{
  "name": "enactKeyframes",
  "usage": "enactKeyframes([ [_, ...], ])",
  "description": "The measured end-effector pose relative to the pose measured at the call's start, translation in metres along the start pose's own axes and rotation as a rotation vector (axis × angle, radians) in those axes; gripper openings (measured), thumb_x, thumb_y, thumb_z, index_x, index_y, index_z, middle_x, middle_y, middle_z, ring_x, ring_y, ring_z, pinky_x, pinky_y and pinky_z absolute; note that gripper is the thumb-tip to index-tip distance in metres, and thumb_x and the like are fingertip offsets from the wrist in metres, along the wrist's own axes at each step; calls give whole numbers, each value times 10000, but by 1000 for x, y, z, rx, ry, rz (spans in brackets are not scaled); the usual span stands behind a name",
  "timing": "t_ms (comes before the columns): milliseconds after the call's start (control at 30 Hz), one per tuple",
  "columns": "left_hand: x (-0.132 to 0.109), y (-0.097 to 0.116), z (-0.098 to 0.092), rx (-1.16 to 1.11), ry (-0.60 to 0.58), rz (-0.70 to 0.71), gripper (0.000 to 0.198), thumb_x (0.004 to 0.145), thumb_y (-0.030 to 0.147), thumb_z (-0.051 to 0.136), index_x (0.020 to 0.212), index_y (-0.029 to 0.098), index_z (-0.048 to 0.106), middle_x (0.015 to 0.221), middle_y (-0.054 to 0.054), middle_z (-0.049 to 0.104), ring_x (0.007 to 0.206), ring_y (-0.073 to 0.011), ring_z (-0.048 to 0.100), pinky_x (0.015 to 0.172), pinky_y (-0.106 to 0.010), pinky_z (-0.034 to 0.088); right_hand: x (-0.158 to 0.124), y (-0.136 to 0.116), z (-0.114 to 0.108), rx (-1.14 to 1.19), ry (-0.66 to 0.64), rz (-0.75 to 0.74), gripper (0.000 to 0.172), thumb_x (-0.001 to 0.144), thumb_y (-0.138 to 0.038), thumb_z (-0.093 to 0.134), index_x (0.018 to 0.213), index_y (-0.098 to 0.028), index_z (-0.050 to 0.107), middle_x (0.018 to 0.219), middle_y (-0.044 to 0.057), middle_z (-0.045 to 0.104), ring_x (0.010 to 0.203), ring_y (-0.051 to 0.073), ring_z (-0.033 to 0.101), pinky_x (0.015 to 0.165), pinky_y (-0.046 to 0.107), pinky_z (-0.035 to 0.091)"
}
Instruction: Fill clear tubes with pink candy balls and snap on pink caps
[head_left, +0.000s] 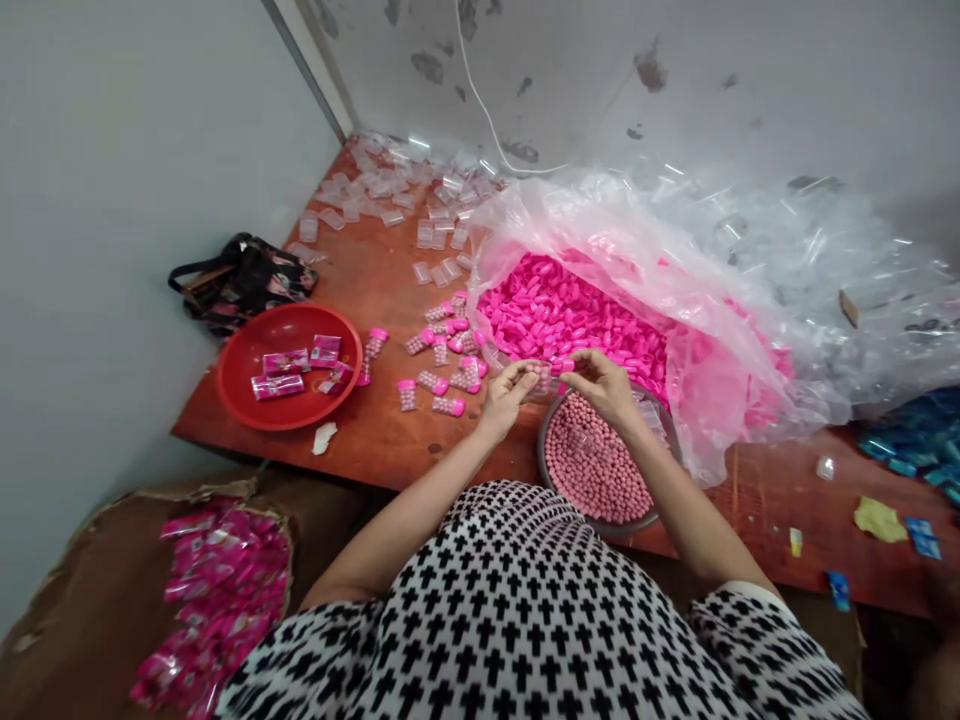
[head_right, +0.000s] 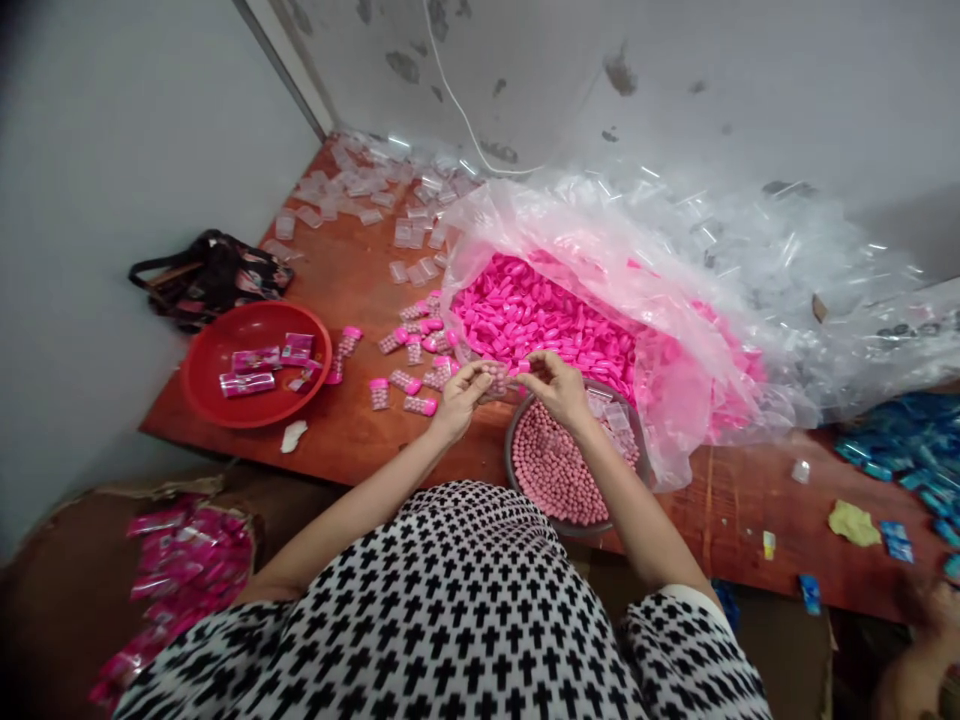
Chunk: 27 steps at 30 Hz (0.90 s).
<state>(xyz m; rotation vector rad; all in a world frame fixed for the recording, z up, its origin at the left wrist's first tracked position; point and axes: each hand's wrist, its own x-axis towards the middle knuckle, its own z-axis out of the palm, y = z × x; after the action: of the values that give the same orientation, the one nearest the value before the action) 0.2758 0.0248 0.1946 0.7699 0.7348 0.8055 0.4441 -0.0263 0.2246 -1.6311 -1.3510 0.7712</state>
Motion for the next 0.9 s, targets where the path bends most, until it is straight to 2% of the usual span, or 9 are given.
enactKeyframes([
  [100, -6, -4, -7, 220, -37, 88, 393, 713, 433, 694, 993, 158, 662, 962, -63, 697, 872, -190, 655, 802, -341, 541, -3, -17, -13, -130, -8, -126, 343, 793, -425, 647, 1066, -219, 617, 906, 34, 680, 772, 157, 634, 709, 283, 508],
  [200, -9, -7, -11, 454, -78, 228, 330, 769, 380, 646, 1012, 160, 687, 1008, -76, 700, 938, -202, 644, 874, -355, 510, -6, -31, -16, -340, -140, -269, 324, 846, -413, 593, 1112, -231, 626, 972, 57, 684, 841, 169, 631, 748, 281, 487],
  [267, -10, -6, -12, 565, -94, 324, 284, 790, 338, 630, 1000, 163, 702, 1021, -77, 703, 961, -199, 639, 904, -348, 492, -8, -34, -14, -457, -205, -328, 314, 883, -410, 537, 1122, -225, 626, 949, 66, 681, 834, 172, 626, 733, 276, 474],
  [367, -13, -3, -12, 654, -117, 407, 249, 813, 303, 610, 993, 163, 710, 996, -73, 712, 933, -185, 647, 881, -324, 500, -13, -31, -11, -520, -239, -382, 317, 907, -401, 499, 1118, -196, 617, 887, 72, 668, 775, 164, 607, 682, 259, 453],
  [600, -15, 2, -10, 723, -237, 474, 239, 821, 334, 608, 957, 180, 731, 935, -67, 729, 847, -176, 670, 793, -292, 521, -28, -28, -11, -581, -256, -465, 266, 929, -356, 458, 990, -147, 611, 791, 80, 610, 697, 163, 545, 625, 260, 418],
  [667, -12, 1, -7, 723, -255, 457, 231, 806, 338, 623, 942, 192, 739, 928, -62, 732, 841, -178, 671, 796, -293, 518, -29, -25, -11, -568, -242, -439, 264, 926, -361, 462, 978, -152, 616, 787, 80, 609, 703, 168, 545, 635, 270, 424],
  [733, -9, -2, -4, 677, -223, 386, 229, 783, 350, 643, 922, 199, 745, 945, -61, 731, 868, -187, 668, 830, -307, 512, -27, -21, -10, -503, -220, -370, 266, 916, -370, 481, 991, -161, 629, 795, 79, 621, 716, 172, 554, 651, 281, 437],
  [833, -9, -7, 2, 460, -119, 189, 295, 724, 402, 689, 918, 187, 743, 977, -64, 727, 904, -206, 662, 860, -343, 514, -24, -15, -11, -265, -171, -202, 282, 849, -399, 592, 1025, -187, 656, 856, 69, 659, 766, 176, 589, 717, 304, 466],
  [900, -9, -9, 6, 246, -39, 25, 391, 682, 434, 716, 975, 175, 725, 962, -62, 727, 846, -202, 670, 807, -359, 539, -24, -13, -14, -11, -122, -46, 332, 806, -409, 644, 1085, -228, 651, 956, 52, 679, 856, 181, 615, 789, 322, 479],
])
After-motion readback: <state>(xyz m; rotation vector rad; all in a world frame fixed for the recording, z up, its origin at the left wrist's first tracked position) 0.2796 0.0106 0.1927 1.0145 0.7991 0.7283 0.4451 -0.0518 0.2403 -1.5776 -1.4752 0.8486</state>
